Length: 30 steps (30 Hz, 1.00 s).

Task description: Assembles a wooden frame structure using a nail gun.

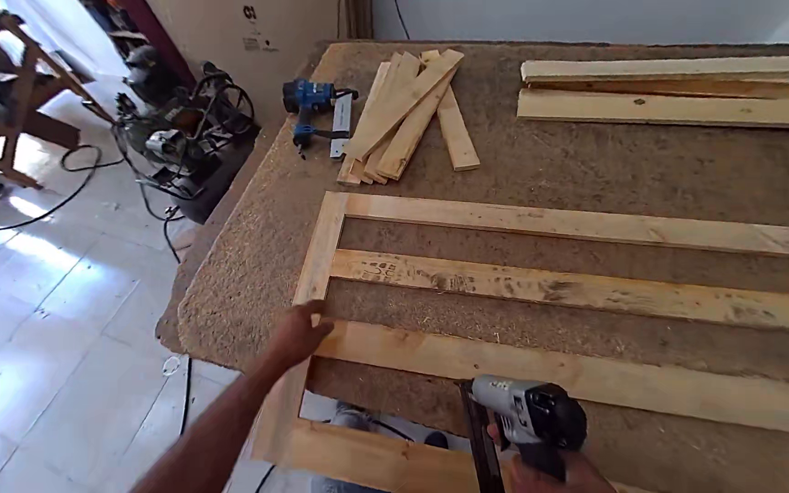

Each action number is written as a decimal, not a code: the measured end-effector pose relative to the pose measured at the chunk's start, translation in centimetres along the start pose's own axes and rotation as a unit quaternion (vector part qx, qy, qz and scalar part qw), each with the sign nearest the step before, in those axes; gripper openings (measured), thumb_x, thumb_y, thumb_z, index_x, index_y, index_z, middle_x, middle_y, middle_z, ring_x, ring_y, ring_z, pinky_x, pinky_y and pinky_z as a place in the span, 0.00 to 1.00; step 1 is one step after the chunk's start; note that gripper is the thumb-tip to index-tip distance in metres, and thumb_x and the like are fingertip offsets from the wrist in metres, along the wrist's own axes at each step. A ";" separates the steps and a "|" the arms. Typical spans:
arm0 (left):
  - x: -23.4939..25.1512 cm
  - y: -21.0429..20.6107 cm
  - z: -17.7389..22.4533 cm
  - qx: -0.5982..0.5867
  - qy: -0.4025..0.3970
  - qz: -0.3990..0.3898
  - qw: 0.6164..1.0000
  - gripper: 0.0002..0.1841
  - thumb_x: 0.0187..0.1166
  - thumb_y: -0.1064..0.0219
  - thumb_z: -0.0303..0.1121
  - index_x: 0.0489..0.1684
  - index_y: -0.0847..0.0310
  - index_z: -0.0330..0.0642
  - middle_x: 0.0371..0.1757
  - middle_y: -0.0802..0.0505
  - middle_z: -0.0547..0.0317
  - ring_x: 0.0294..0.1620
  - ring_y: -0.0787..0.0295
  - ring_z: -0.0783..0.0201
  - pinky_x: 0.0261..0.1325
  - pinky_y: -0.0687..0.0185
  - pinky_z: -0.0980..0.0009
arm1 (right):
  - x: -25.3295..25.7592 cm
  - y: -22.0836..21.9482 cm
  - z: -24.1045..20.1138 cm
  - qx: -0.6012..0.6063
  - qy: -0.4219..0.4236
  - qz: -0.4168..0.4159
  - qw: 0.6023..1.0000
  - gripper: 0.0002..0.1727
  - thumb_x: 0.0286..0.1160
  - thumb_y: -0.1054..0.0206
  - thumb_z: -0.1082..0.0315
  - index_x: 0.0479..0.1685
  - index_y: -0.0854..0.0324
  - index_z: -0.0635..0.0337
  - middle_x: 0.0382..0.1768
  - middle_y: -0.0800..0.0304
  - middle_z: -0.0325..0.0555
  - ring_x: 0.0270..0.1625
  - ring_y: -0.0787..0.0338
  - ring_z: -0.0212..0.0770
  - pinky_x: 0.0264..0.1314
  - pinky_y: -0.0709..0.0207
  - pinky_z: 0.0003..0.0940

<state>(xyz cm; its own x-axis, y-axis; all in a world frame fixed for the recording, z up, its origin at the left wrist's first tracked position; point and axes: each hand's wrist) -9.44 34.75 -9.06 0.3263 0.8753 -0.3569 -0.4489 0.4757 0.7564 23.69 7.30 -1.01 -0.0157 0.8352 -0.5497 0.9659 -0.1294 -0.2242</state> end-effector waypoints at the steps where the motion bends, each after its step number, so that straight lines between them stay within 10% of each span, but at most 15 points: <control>1: 2.5 1.7 -1.2 0.026 -0.013 0.001 1.000 0.29 0.76 0.25 0.44 0.77 0.21 0.46 0.75 0.14 0.48 0.79 0.22 0.44 0.78 0.27 0.37 | 1.2 -1.9 -0.9 0.009 0.007 0.012 1.000 0.20 0.80 0.37 0.67 0.68 0.23 0.62 0.20 0.21 0.33 0.17 0.20 0.34 0.22 0.17 0.35; 6: 18.1 3.8 -6.6 0.161 -0.200 -0.051 0.965 0.57 0.51 0.13 0.60 0.89 0.35 0.55 0.96 0.41 0.53 0.97 0.61 0.39 0.93 0.60 0.34 | 10.9 -13.4 -5.2 0.052 0.029 0.095 0.994 0.17 0.81 0.36 0.63 0.62 0.19 0.61 0.18 0.21 0.35 0.15 0.21 0.33 0.19 0.19 0.31; 10: 23.5 2.8 -8.0 0.182 -0.277 -0.091 0.939 0.49 0.51 0.24 0.74 0.82 0.25 0.68 0.98 0.49 0.61 0.98 0.69 0.41 0.91 0.69 0.28 | 21.4 -20.7 -9.2 0.041 -0.010 0.150 0.988 0.20 0.79 0.34 0.52 0.55 0.16 0.60 0.16 0.23 0.40 0.14 0.21 0.36 0.19 0.17 0.33; 15: 24.5 3.1 -10.2 0.108 -0.333 -0.083 0.933 0.53 0.57 0.29 0.76 0.88 0.33 0.61 0.97 0.45 0.59 0.98 0.65 0.45 0.92 0.72 0.30 | 32.2 -23.4 -10.5 -0.059 -0.111 0.169 0.978 0.20 0.82 0.34 0.48 0.45 0.17 0.60 0.17 0.23 0.46 0.15 0.21 0.39 0.20 0.20 0.33; 20: 23.9 2.8 -14.0 0.062 -0.342 0.026 0.937 0.35 0.84 0.47 0.51 0.89 0.35 0.41 0.95 0.38 0.52 0.97 0.53 0.50 0.95 0.55 0.46 | 36.1 -24.2 -10.1 -0.075 -0.130 0.188 0.971 0.20 0.79 0.34 0.50 0.51 0.14 0.59 0.16 0.23 0.47 0.14 0.23 0.39 0.19 0.21 0.32; 30: 23.8 2.2 -14.0 0.045 -0.336 0.036 0.940 0.33 0.83 0.50 0.43 0.87 0.33 0.38 0.95 0.39 0.51 0.96 0.50 0.47 0.95 0.56 0.46 | 37.3 -25.6 -9.9 -0.079 -0.165 0.228 0.956 0.19 0.75 0.31 0.52 0.51 0.15 0.58 0.15 0.25 0.40 0.14 0.22 0.34 0.19 0.21 0.29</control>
<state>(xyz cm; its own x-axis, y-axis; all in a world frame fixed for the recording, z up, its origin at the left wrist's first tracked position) -14.35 57.84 -23.53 0.7628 0.6386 0.1012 -0.4275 0.3807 0.8200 0.90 47.05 -7.84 0.3616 0.4931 -0.7912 0.9181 -0.3361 0.2101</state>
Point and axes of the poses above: each hand's wrist, its own x-axis towards the middle knuckle, its own y-axis out of the back of the hand, z = x × y
